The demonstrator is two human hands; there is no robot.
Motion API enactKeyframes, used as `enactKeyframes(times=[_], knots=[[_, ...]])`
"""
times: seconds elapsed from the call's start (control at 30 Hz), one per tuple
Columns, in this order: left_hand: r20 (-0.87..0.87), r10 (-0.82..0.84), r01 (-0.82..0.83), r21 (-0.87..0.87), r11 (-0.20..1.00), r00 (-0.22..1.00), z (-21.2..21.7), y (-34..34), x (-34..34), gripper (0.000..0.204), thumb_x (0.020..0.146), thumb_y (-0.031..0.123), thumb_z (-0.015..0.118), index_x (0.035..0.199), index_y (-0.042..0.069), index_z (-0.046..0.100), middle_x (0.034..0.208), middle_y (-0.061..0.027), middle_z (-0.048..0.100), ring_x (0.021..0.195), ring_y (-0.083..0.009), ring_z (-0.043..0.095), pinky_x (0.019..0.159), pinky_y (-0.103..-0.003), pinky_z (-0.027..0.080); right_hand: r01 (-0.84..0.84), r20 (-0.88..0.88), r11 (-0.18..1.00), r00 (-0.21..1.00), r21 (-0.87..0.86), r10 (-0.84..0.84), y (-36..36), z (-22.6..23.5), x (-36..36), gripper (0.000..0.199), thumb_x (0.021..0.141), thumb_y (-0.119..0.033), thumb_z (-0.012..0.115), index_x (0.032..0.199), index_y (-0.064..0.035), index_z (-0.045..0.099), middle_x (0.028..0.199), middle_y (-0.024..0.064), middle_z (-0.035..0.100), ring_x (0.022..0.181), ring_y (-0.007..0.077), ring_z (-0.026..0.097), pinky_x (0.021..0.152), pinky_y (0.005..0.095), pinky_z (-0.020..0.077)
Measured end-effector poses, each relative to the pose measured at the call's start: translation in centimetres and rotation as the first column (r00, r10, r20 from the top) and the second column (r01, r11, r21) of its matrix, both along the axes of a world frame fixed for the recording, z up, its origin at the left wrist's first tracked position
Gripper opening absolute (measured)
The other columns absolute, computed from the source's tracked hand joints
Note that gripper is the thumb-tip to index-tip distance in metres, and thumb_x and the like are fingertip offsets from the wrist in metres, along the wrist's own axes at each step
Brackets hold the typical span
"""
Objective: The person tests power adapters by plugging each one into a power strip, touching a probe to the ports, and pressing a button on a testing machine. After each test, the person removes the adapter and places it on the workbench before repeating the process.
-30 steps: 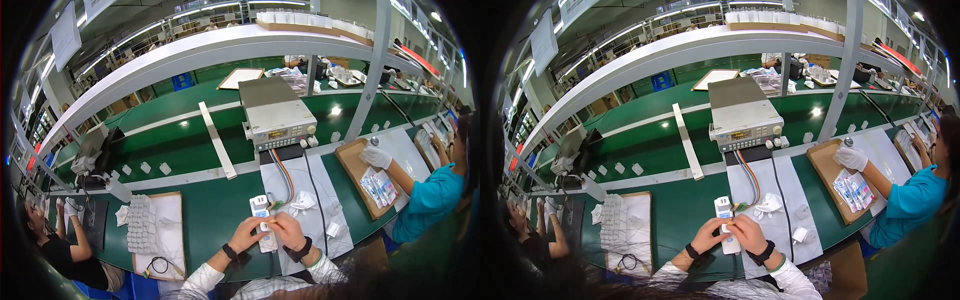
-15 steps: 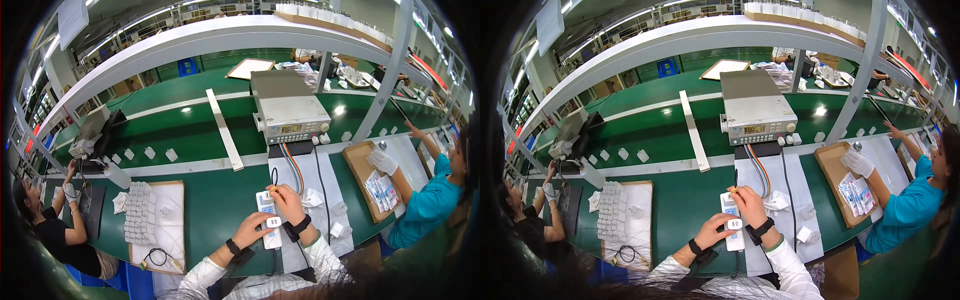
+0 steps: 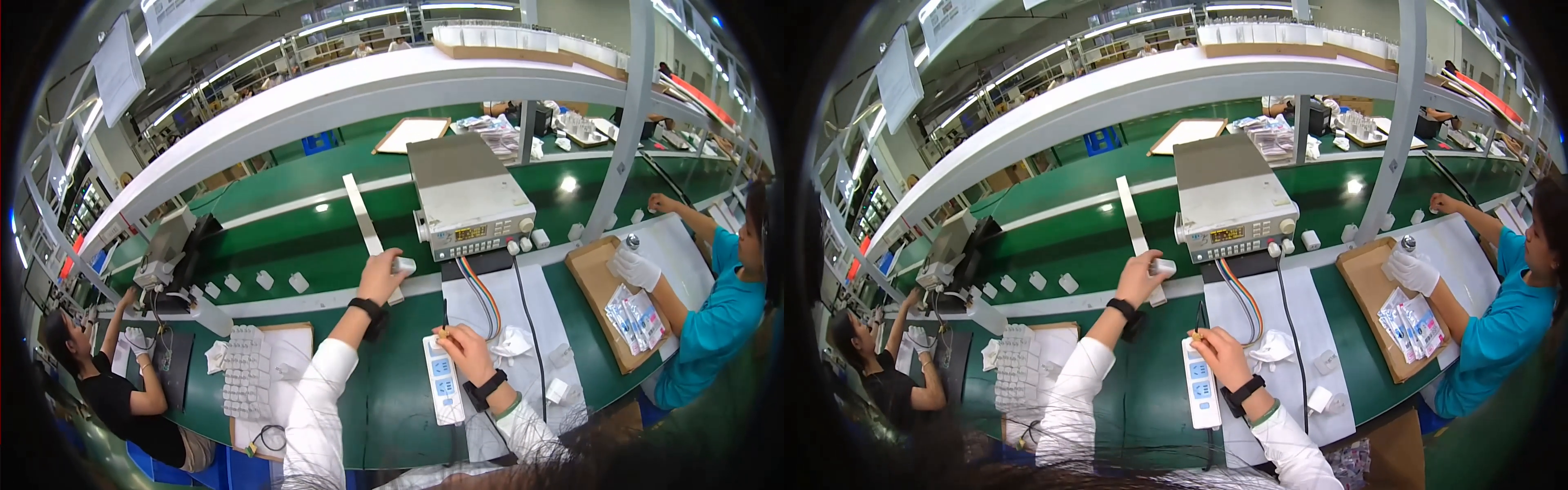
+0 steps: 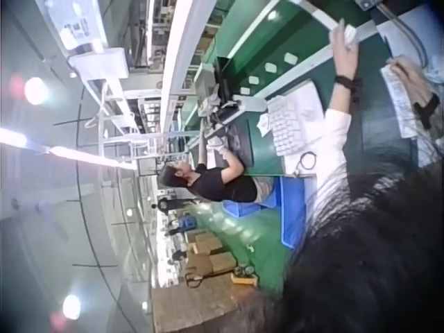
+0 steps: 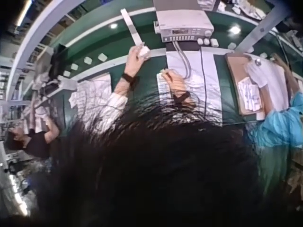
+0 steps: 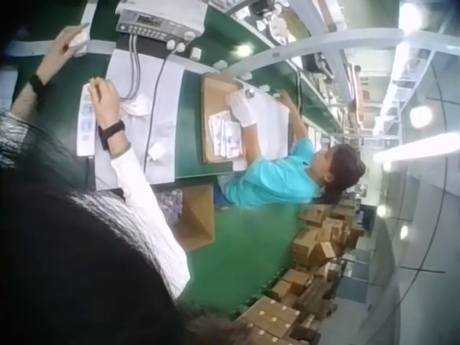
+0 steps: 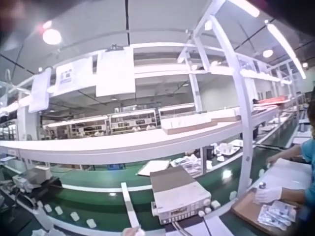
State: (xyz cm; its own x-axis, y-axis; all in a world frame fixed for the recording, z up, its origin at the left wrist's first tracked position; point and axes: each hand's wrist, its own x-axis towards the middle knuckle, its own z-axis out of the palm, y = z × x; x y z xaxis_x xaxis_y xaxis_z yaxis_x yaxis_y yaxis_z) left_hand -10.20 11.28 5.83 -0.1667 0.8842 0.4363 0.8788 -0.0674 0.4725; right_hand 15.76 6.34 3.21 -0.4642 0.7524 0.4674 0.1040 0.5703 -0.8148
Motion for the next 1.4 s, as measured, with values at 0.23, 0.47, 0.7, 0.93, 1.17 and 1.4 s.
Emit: enactKeyframes(times=[0.23, 0.47, 0.7, 0.93, 1.17, 1.4], knots=[[-0.168, 0.100, -0.156, -0.365, 0.918, 0.981, -4.1, 4.9, -2.1, 0.036, 0.073, 0.012, 0.067, 0.108, 0.006, 0.061, 0.099, -0.0165, 0.067, 0.090, -0.0394, 0.062, 0.082, -0.043, 0.052, -0.114, -0.005, 0.987, 0.993, -0.112, 0.114, -0.7, 0.2, -0.4, 0.024, 0.088, -0.013, 0.065, 0.111, -0.0052, 0.067, 0.080, 0.0070, 0.056, 0.065, 0.0159, 0.055, 0.063, 0.0269, 0.0458], [-0.749, 0.091, -0.601, -0.445, 0.664, 0.656, -1.0, 3.8, -8.8, 0.025, 0.089, 0.020, 0.051, 0.108, 0.016, 0.068, 0.112, -0.0047, 0.066, 0.108, -0.0315, 0.058, 0.079, -0.051, 0.051, -0.034, 0.046, 0.987, 0.998, -0.154, 0.041, 0.0, 0.3, 1.7, 0.024, 0.088, -0.015, 0.065, 0.110, -0.0066, 0.067, 0.080, 0.0064, 0.056, 0.068, 0.0161, 0.058, 0.064, 0.0272, 0.0469], [-0.817, 0.302, -0.805, -0.293, 0.517, 0.491, -7.4, -4.9, -22.4, 0.028, 0.093, 0.018, 0.050, 0.120, 0.015, 0.057, 0.113, -0.0075, 0.061, 0.092, -0.0234, 0.066, 0.067, -0.041, 0.053, -0.069, 0.025, 0.995, 0.997, -0.072, 0.071, -0.4, -0.9, 0.2, 0.024, 0.089, -0.017, 0.065, 0.110, -0.0070, 0.067, 0.085, 0.0069, 0.060, 0.072, 0.0171, 0.061, 0.066, 0.0270, 0.0481], [0.140, 0.151, -0.142, -0.074, 0.987, 0.979, -4.0, -9.0, -11.7, 0.058, 0.078, 0.014, 0.072, 0.123, 0.008, 0.038, 0.102, -0.0098, 0.059, 0.083, -0.0260, 0.063, 0.075, -0.038, 0.052, -0.086, -0.031, 0.989, 0.996, -0.117, 0.083, -0.2, -1.0, 0.2, 0.024, 0.089, -0.016, 0.064, 0.111, -0.0072, 0.066, 0.086, 0.0071, 0.059, 0.071, 0.0181, 0.059, 0.066, 0.0274, 0.0476], [0.751, -0.142, 0.330, -0.105, 0.938, 0.645, -2.2, -16.8, 9.6, 0.041, 0.082, 0.008, 0.073, 0.121, 0.002, 0.059, 0.105, -0.0027, 0.062, 0.098, -0.0137, 0.059, 0.092, -0.027, 0.047, -0.078, -0.024, 0.991, 0.997, -0.110, 0.076, 0.6, -1.5, 0.2, 0.024, 0.089, -0.013, 0.063, 0.112, -0.0074, 0.067, 0.084, 0.0067, 0.058, 0.070, 0.0163, 0.058, 0.065, 0.0277, 0.0469], [0.535, -0.189, 0.294, -0.119, 0.948, 0.823, -4.6, -16.9, 13.1, 0.039, 0.076, 0.023, 0.079, 0.111, 0.013, 0.067, 0.104, -0.0049, 0.065, 0.093, -0.0212, 0.061, 0.081, -0.032, 0.048, -0.088, -0.038, 0.989, 0.996, -0.122, 0.084, 0.3, -1.1, 0.6, 0.025, 0.089, -0.015, 0.064, 0.111, -0.0057, 0.066, 0.085, 0.0071, 0.059, 0.071, 0.0168, 0.059, 0.066, 0.0277, 0.0477]])
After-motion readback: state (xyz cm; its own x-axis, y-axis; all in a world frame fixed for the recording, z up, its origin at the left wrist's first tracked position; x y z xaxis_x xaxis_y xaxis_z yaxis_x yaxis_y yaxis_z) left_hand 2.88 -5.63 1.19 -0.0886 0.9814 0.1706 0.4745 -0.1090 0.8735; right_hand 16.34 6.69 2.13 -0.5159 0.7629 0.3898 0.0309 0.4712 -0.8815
